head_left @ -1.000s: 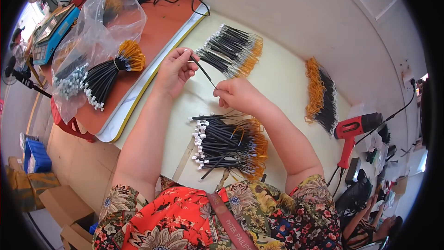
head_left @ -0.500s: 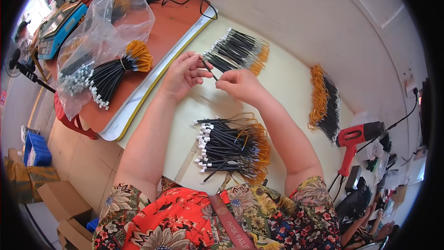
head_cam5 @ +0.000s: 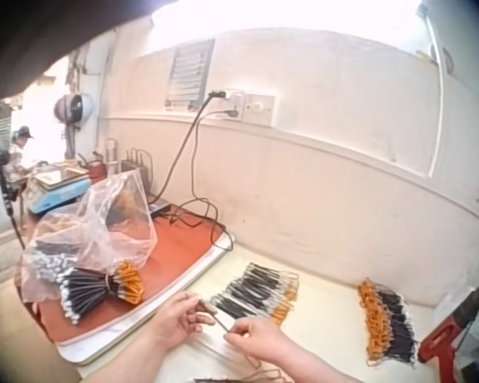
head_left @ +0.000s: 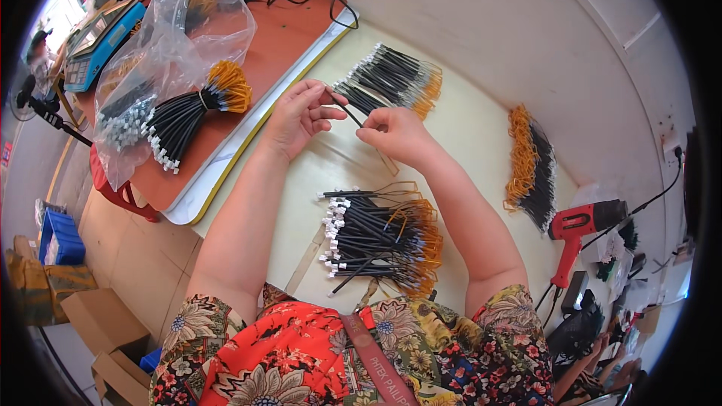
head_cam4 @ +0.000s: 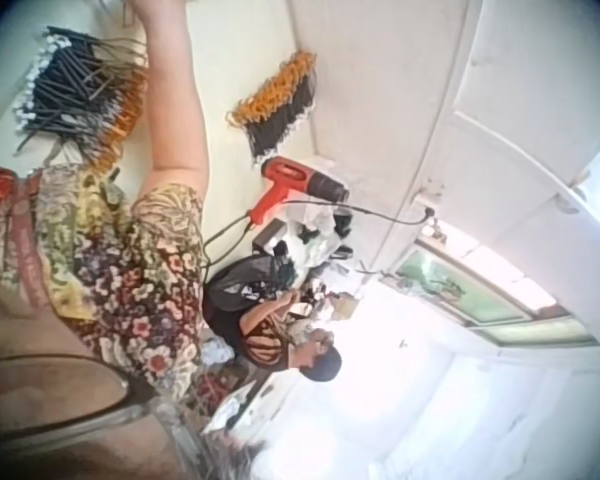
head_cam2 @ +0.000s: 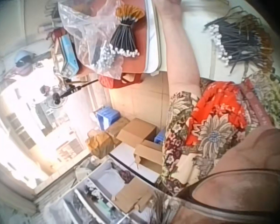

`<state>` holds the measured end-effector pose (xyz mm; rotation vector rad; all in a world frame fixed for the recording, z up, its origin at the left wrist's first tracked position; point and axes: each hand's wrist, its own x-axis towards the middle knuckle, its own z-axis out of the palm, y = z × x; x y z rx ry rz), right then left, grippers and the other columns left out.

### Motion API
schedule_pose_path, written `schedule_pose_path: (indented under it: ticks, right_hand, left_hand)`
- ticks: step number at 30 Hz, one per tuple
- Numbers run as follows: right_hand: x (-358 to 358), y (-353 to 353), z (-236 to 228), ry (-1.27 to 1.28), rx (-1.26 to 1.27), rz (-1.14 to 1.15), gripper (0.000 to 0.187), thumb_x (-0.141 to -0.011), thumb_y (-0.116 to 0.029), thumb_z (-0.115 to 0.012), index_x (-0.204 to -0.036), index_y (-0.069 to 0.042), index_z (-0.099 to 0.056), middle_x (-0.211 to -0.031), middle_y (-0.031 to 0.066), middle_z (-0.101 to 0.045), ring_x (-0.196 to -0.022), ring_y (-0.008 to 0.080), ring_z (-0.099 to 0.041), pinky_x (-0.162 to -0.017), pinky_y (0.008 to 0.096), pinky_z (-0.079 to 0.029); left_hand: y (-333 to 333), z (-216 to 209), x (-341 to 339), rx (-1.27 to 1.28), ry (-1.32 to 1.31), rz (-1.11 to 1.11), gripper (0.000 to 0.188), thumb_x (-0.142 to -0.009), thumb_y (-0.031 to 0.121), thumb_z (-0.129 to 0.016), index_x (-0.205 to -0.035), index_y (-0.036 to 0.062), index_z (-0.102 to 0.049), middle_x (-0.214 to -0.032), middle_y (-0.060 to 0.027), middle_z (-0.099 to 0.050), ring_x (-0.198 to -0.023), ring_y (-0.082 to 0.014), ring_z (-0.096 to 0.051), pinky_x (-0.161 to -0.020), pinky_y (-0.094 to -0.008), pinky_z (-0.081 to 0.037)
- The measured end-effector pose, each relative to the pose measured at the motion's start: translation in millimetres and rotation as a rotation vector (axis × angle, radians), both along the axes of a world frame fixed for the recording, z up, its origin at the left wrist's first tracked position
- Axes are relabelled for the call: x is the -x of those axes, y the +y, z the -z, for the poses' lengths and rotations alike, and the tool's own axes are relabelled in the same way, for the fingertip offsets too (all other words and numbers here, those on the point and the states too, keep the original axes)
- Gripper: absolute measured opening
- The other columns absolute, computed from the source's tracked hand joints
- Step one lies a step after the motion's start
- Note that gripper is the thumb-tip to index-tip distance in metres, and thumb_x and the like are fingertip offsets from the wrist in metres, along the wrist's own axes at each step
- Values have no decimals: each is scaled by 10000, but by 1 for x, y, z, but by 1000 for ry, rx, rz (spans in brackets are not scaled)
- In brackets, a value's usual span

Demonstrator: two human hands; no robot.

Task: The person organizes and bundles small wires with white connectors by hand on a workbench.

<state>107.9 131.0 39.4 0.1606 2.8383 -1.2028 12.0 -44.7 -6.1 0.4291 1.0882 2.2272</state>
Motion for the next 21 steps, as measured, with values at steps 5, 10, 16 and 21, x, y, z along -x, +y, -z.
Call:
schedule_pose_path:
  ticks: [5,10,16,21]
  right_hand:
    - [-1,-1,-2,-21,10,15,243,-724,-245,-653,-784,-10,-647,-680,81,-624,-646,164,-582,-610,297,-459]
    - [3,4,6,37,-62,-13,247,-729,-259,-630,-769,-15,-644,-711,124,-637,-692,247,-616,-635,344,-475]
    - [12,2,23,160,-735,-39,162,-751,-226,-617,-760,-71,-659,-860,88,-599,-918,251,-558,-805,431,-394]
    - [21,5,33,332,-830,-36,158,-764,-215,-605,-763,-62,-646,-830,92,-589,-884,271,-544,-770,425,-404]
  left_hand:
    - [0,1,0,1,9,5,141,-897,233,-523,-926,96,-531,-920,-123,-644,-748,-164,-662,-520,-196,-490]
    - [3,2,1,47,10,-60,229,-903,273,-516,-1030,83,-515,-1044,-130,-608,-742,-174,-653,-528,-201,-493]
    - [1,10,8,182,-25,-322,298,-891,312,-532,-1076,81,-498,-1081,-94,-576,-637,-141,-578,-568,-224,-480]
    - [1,10,8,201,-22,-315,288,-881,275,-558,-1070,66,-496,-1074,-92,-579,-643,-134,-582,-573,-222,-482]
